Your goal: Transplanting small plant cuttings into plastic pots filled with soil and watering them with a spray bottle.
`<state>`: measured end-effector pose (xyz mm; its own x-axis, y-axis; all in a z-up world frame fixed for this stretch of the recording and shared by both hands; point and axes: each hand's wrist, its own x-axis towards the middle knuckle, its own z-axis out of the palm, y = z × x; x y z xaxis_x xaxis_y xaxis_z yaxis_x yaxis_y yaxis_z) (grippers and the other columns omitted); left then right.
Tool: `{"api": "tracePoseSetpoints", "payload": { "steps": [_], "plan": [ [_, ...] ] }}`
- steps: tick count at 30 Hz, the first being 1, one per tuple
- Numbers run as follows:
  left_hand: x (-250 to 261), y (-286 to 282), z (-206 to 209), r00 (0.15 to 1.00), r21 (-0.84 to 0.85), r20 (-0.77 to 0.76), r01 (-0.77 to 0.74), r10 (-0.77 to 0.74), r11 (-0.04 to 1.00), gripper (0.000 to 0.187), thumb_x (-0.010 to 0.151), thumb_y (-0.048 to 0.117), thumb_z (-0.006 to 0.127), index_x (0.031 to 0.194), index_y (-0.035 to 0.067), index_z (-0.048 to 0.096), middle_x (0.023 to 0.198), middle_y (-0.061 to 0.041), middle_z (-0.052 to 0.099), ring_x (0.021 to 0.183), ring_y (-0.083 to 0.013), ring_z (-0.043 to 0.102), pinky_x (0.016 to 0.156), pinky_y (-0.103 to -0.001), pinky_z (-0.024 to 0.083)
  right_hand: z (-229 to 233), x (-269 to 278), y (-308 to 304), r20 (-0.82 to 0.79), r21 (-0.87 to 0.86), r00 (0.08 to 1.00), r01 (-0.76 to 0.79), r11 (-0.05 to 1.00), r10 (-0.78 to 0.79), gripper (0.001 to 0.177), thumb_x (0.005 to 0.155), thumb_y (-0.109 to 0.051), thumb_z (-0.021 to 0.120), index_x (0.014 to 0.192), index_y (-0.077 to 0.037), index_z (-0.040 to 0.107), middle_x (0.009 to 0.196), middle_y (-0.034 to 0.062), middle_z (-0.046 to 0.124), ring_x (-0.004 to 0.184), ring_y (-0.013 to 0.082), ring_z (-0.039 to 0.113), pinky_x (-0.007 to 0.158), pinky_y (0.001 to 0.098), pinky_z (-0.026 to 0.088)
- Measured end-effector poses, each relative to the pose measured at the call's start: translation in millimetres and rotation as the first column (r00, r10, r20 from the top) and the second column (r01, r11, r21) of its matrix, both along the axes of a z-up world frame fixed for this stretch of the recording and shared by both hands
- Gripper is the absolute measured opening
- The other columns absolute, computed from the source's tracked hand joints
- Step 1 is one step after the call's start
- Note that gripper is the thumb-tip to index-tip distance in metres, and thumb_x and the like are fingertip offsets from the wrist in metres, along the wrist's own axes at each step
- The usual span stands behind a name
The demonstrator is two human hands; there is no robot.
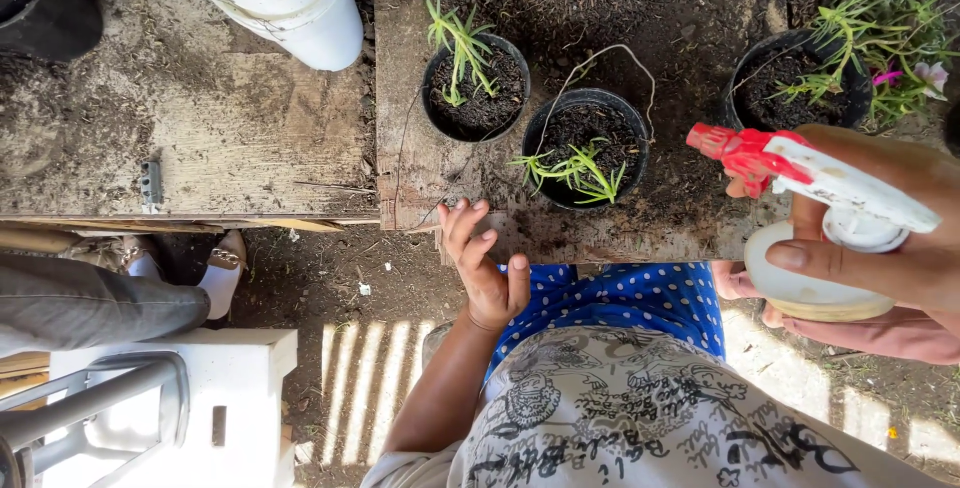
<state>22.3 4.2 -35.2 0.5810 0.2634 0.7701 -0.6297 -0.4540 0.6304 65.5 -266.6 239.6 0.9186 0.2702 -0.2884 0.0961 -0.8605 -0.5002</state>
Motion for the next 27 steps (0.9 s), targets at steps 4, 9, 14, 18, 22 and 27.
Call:
{"api": "tracePoseSetpoints", "payload": {
  "steps": [4, 9, 14, 18, 22, 27],
  "plan": [
    [1.6, -0.7, 1.3, 1.000, -0.007, 0.018, -0.004, 0.004, 1.000, 0.033, 0.109, 0.030, 0.048, 0.139, 0.020, 0.041, 0.145, -0.012, 0.047, 0.147, -0.0294, 0.038, 0.133, -0.060, 0.011, -2.5, 2.8, 0.6, 0.016, 0.045, 1.000, 0.008, 0.999, -0.009, 0.041, 0.071, -0.029, 0.084, 0.110, -0.019, 0.079, 0.050, 0.0045, 0.069, 0.053, 0.0161, 0.069, 0.055, 0.0324, 0.045],
    [2.5, -0.7, 0.8, 1.000, 0.002, 0.027, -0.008, 0.008, 1.000, 0.034, 0.108, 0.029, 0.048, 0.140, 0.019, 0.040, 0.145, -0.013, 0.048, 0.146, -0.0292, 0.039, 0.133, -0.060, 0.011, -1.3, 4.7, 1.9, -0.013, 0.015, 1.000, -0.028, 0.999, 0.028, 0.040, 0.072, -0.032, 0.084, 0.109, -0.020, 0.076, 0.053, 0.0030, 0.073, 0.056, 0.0177, 0.074, 0.059, 0.0347, 0.049],
    [3.4, -1.3, 0.0, 0.999, -0.012, 0.036, -0.005, 0.005, 1.000, 0.033, 0.109, 0.029, 0.048, 0.139, 0.019, 0.041, 0.145, -0.013, 0.048, 0.147, -0.0290, 0.038, 0.134, -0.059, 0.011, -8.2, 3.5, -5.2, 0.015, 0.029, 1.000, -0.002, 1.000, 0.001, 0.038, 0.070, -0.033, 0.085, 0.104, -0.019, 0.077, 0.053, 0.0019, 0.072, 0.056, 0.0157, 0.071, 0.058, 0.0328, 0.049],
    [3.6, -1.6, -0.7, 0.999, -0.009, 0.037, -0.006, 0.006, 1.000, 0.034, 0.109, 0.030, 0.048, 0.140, 0.020, 0.040, 0.146, -0.012, 0.048, 0.147, -0.0285, 0.038, 0.134, -0.058, 0.011, -8.8, 4.1, -10.3, 0.011, 0.118, 0.999, -0.051, 0.992, 0.050, 0.023, 0.074, -0.027, 0.087, 0.078, -0.012, 0.070, 0.053, 0.0014, 0.067, 0.048, 0.0182, 0.063, 0.055, 0.0338, 0.044],
    [2.3, -1.3, -1.3, 1.000, -0.002, 0.024, -0.013, 0.013, 1.000, 0.032, 0.108, 0.029, 0.048, 0.138, 0.018, 0.041, 0.144, -0.014, 0.048, 0.145, -0.0305, 0.039, 0.133, -0.061, 0.012, -8.6, 6.0, -9.4, 0.017, 0.039, 0.998, -0.057, 0.998, 0.056, 0.032, 0.070, -0.032, 0.087, 0.096, -0.018, 0.074, 0.062, -0.0016, 0.076, 0.061, 0.0157, 0.074, 0.061, 0.0335, 0.050],
    [2.0, -1.1, -0.8, 1.000, 0.000, 0.026, -0.011, 0.011, 1.000, 0.033, 0.108, 0.029, 0.049, 0.138, 0.018, 0.041, 0.144, -0.014, 0.048, 0.145, -0.0305, 0.039, 0.133, -0.062, 0.011, -5.0, -0.3, -5.8, 0.090, 0.259, 0.992, -0.109, 0.960, 0.088, 0.033, 0.077, -0.016, 0.079, 0.108, -0.010, 0.072, 0.064, 0.0045, 0.063, 0.115, 0.0162, 0.080, 0.087, 0.0353, 0.058]
  ]
}}
